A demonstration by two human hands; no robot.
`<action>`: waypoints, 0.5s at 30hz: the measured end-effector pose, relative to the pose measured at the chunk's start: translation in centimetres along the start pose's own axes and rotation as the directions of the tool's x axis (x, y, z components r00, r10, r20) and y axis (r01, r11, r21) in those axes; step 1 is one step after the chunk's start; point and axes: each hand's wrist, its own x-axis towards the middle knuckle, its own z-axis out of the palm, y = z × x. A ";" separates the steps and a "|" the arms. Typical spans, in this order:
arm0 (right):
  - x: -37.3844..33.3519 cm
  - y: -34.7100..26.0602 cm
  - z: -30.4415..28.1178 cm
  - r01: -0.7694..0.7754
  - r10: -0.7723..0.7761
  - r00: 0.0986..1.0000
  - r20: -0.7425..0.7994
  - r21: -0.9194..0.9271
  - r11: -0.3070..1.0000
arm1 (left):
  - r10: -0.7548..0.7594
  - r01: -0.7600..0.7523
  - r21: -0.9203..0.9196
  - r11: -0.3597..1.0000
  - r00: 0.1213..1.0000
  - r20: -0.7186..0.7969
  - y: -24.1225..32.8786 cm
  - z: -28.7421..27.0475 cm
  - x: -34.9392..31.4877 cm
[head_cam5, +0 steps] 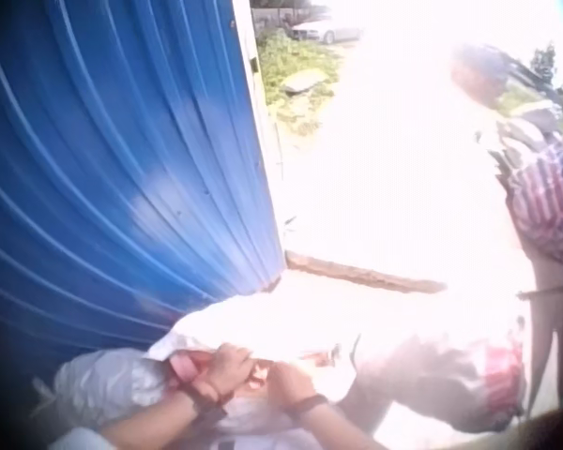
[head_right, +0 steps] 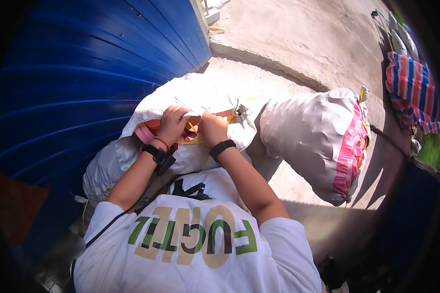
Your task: The person fills a large white sack with pink plastic rings and then secures the sack by tying it with a yellow plastic strap. The person uses a metal hook tool to pull the strap tight and then ties a knot to close the sack.
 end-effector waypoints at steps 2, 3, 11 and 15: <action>-1.8 0.0 -0.3 -0.002 0.004 0.987 0.162 -0.016 1.000 | 0.053 -0.058 0.063 0.996 0.995 0.083 -0.1 -0.4 -0.3; -2.6 -0.1 -0.3 -0.031 0.034 0.989 0.146 -0.020 0.999 | 0.055 -0.058 0.043 0.997 0.996 0.074 0.0 0.0 -0.8; -1.2 0.2 0.0 -0.026 0.026 1.000 0.004 0.072 0.997 | 0.215 -0.199 0.210 0.957 0.975 -0.055 -1.3 1.8 -0.6; -2.2 1.5 -1.8 -0.300 0.175 0.953 0.246 0.701 0.647 | 0.180 -0.185 0.130 0.974 0.982 0.049 -0.8 0.7 -0.2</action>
